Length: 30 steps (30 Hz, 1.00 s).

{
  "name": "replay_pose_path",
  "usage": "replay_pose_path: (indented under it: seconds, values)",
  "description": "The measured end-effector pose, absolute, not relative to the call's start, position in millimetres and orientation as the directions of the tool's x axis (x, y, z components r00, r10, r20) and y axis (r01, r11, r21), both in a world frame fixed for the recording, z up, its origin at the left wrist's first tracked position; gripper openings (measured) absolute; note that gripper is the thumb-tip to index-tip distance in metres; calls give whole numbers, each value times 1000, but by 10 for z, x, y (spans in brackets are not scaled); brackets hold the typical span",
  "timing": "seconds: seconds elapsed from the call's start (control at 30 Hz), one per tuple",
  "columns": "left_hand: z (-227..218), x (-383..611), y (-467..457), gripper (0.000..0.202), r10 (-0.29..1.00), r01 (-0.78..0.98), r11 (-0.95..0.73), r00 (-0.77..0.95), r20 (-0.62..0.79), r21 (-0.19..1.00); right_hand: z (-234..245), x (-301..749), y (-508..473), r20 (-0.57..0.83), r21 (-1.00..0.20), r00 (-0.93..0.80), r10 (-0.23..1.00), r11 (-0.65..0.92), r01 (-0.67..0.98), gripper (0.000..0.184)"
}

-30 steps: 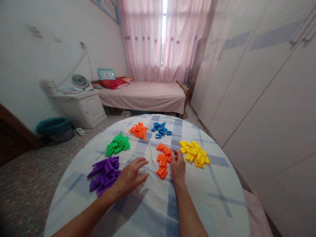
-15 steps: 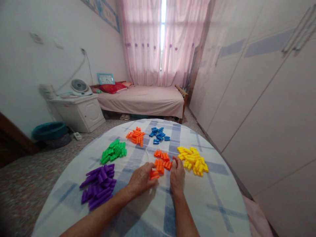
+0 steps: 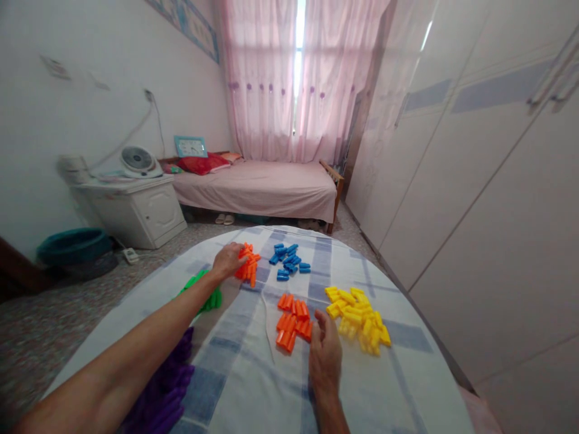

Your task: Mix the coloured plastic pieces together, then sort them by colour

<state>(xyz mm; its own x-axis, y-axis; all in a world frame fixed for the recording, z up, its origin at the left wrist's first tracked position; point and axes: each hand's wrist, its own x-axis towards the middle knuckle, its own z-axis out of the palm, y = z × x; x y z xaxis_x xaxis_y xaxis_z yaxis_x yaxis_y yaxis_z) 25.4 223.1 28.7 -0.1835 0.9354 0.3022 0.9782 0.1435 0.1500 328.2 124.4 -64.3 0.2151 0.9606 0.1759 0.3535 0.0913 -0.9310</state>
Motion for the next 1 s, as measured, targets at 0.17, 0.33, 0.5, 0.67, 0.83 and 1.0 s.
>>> replay_pose_path:
  seconds: [0.17, 0.33, 0.5, 0.67, 0.83, 1.0]
  values:
    - [250, 332, 2316, 31, 931, 976, 147, -191, 310, 159, -632, 3269, 1231, 182, -930, 239, 954, 87, 358, 39]
    - [196, 867, 1940, 31, 949, 903, -288, 226, 218, 320, -615, 3258, 1217, 158, -953, 284, 946, 71, 294, 43]
    - [-24, 1336, 1569, 42, 870, 770, -473, 484, 93, 429, -575, 3277, 1206, 133, -970, 295, 946, 63, 237, 47]
    - [-138, 1416, 1633, 35, 916, 835, -392, 392, 83, 386, -570, 3308, 1212, 117, -975, 297, 948, 53, 216, 47]
    - [-127, 1399, 1724, 40, 928, 878, -367, 368, 59, 308, -615, 3313, 1238, 114, -975, 276, 954, 54, 215, 46]
    - [-92, 1404, 1719, 37, 939, 889, -335, 344, 28, 312, -623, 3314, 1242, 135, -973, 271, 953, 76, 219, 48]
